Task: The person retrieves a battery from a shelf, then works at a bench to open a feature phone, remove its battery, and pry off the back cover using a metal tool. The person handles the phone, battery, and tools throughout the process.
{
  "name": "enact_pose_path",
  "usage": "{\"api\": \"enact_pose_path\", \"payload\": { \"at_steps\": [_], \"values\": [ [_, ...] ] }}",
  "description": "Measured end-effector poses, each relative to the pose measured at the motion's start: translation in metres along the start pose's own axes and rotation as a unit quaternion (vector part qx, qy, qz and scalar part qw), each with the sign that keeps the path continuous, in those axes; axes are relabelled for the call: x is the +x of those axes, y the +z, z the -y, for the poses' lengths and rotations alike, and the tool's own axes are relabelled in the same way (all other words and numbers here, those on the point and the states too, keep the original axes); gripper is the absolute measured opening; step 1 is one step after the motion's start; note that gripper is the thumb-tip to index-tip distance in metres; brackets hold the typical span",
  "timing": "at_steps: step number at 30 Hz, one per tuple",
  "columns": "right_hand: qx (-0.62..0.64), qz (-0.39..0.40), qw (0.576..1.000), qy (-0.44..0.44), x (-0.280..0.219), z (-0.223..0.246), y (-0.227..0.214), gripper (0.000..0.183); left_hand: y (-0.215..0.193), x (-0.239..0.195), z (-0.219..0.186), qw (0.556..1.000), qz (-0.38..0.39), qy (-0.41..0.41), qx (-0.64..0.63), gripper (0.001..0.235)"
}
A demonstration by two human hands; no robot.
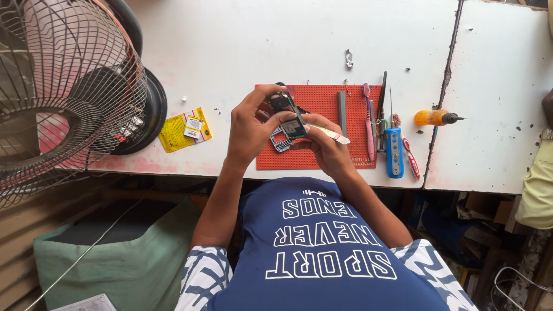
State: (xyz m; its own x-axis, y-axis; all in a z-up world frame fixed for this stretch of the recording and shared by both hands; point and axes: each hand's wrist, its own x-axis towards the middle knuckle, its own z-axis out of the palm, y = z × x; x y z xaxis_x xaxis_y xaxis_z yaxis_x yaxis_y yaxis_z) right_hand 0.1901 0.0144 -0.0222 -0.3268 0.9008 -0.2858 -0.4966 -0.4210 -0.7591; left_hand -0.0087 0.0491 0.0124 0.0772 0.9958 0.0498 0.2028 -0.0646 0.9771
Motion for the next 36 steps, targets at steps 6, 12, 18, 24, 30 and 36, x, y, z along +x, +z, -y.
{"api": "enact_pose_path", "payload": {
  "at_steps": [6, 12, 18, 24, 30, 36],
  "values": [
    [0.008, -0.027, 0.999, 0.016, -0.002, -0.007, -0.008, 0.030, -0.002, -0.004, 0.003, 0.987, -0.051, -0.015, 0.149, 0.038],
    [-0.098, 0.005, 0.994, 0.041, -0.008, -0.002, -0.022, 0.032, -0.004, -0.031, 0.004, 0.956, -0.025, -0.076, 0.284, 0.046],
    [-0.243, 0.065, 0.964, 0.087, -0.004, 0.008, -0.038, 0.030, -0.010, -0.043, -0.004, 0.970, 0.064, 0.038, 0.233, 0.085],
    [-0.315, 0.104, 0.937, 0.108, 0.000, 0.022, -0.036, 0.027, -0.004, -0.038, 0.024, 0.932, 0.269, -0.216, 0.110, 0.071],
    [-0.384, -0.045, 0.922, -0.012, -0.017, 0.041, -0.050, 0.034, 0.010, -0.049, 0.062, 0.913, 0.148, -0.283, -0.252, 0.042],
    [-0.710, -0.210, 0.655, 0.151, -0.035, 0.053, -0.079, 0.037, 0.024, -0.055, 0.075, 0.885, 0.052, -0.273, -0.372, 0.026]
  ]
}}
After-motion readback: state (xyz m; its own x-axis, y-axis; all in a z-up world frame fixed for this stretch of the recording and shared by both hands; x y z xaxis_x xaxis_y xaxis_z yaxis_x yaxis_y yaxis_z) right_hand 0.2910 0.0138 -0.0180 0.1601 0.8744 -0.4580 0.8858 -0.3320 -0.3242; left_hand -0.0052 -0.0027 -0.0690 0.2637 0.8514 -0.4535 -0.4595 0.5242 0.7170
